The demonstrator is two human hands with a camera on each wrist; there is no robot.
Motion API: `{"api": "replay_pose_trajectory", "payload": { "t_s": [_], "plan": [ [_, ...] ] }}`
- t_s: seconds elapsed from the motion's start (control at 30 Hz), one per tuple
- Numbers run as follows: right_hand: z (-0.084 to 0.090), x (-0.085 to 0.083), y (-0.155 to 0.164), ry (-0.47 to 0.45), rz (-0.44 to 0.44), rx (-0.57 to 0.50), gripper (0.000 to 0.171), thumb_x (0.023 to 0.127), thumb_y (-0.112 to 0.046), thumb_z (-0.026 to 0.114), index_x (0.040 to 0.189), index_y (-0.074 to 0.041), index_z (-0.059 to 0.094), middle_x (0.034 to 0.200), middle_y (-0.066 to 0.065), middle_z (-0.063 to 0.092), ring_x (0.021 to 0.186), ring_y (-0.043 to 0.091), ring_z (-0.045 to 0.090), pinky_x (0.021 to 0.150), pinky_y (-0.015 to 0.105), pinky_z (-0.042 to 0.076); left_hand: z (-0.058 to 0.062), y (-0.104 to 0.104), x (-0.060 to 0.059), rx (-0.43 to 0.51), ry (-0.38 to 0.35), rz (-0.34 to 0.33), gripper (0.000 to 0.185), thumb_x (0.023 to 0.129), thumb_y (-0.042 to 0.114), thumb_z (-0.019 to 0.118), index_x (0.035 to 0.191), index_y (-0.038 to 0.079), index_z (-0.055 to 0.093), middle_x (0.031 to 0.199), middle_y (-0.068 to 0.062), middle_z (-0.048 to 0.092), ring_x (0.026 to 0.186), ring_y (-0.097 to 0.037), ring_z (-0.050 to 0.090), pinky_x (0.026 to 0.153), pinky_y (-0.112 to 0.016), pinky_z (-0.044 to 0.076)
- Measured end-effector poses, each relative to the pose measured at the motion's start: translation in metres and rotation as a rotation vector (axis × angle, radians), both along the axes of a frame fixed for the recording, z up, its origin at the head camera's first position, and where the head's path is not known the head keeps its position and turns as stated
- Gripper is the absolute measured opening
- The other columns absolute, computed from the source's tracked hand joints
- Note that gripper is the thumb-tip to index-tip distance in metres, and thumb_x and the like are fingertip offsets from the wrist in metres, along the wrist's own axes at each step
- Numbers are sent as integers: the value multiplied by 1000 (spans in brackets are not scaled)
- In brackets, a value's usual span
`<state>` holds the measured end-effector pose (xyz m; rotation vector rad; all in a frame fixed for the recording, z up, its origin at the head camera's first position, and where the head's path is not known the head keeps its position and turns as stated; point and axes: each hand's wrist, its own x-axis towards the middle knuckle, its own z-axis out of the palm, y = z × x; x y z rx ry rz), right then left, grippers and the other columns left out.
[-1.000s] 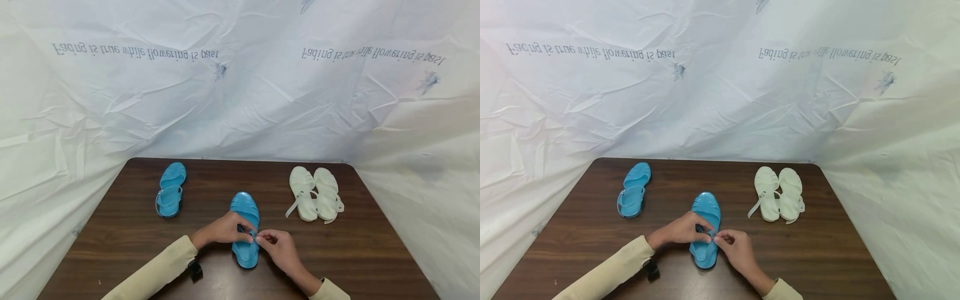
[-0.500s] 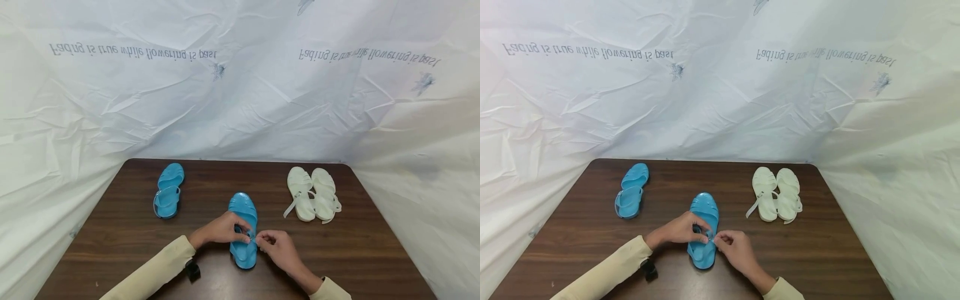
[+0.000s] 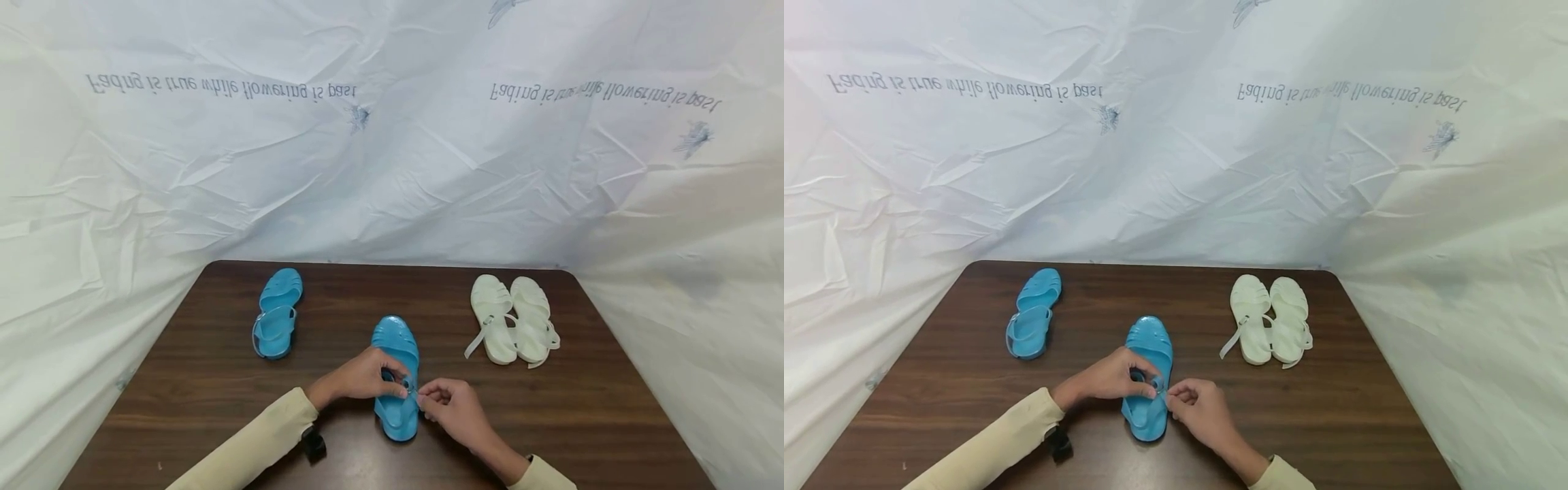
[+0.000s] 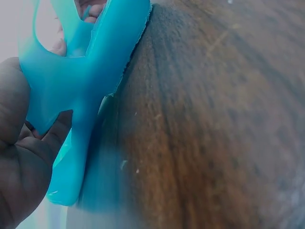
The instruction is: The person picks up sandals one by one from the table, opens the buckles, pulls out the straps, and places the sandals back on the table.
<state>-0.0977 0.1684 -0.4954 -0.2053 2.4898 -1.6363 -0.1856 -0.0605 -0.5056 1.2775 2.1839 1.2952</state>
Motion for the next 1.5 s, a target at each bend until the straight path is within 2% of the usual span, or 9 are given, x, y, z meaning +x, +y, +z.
{"api": "replay_pose_trajectory", "payload": {
  "t_s": [0.3,0.5,0.63,0.87,1.03,1.13,1.33,1.5],
  "plan": [
    [0,-3,-2,74,-16,48,6,95,-10,73,94,-5,76,77,1,70,63,9,62,56,25,52,1,5,-3,2,47,-30,21,93,25,78,110,14,79,95,11,75,83,2,66,72,-21,57],
    [1,-5,-5,98,-40,60,5,94,-9,73,95,-6,77,76,-2,70,63,7,61,56,23,52,2,6,-4,-3,40,-46,22,93,26,78,112,15,78,99,11,75,87,2,66,76,-21,57],
    [3,-4,-4,85,-43,46,9,94,-14,75,96,-5,77,78,0,71,65,8,63,58,24,53,2,4,-4,-3,39,-46,22,93,26,78,112,15,78,98,11,75,85,2,66,73,-21,57],
    [4,-1,0,-14,-26,0,16,93,-19,76,96,-3,76,77,6,72,67,14,65,57,26,54,4,0,-4,-2,20,-35,20,92,24,79,109,14,79,95,10,75,83,1,67,72,-22,57],
    [3,-4,-4,48,-33,48,8,93,-15,76,92,-7,77,74,1,70,64,9,62,55,24,51,2,1,-5,-1,-11,-23,20,91,25,81,107,14,79,93,11,75,81,0,68,72,-23,58],
    [3,-6,-7,77,-46,41,6,93,-13,76,91,-7,78,74,0,69,63,8,60,56,23,51,1,2,-6,3,-15,-30,20,91,25,80,108,15,79,94,12,75,83,0,68,73,-24,58],
    [2,-4,-4,40,-67,35,13,93,-20,78,94,-7,78,77,0,71,67,10,63,59,24,53,1,2,-7,0,-3,-34,18,91,26,81,106,16,79,90,13,73,80,0,67,71,-24,58],
    [0,0,3,30,-42,54,16,91,-23,79,96,-8,78,82,0,74,72,11,65,61,25,54,3,2,-7,-12,-4,-21,19,90,25,81,106,15,79,88,13,73,79,0,67,70,-23,58]
  ]
}}
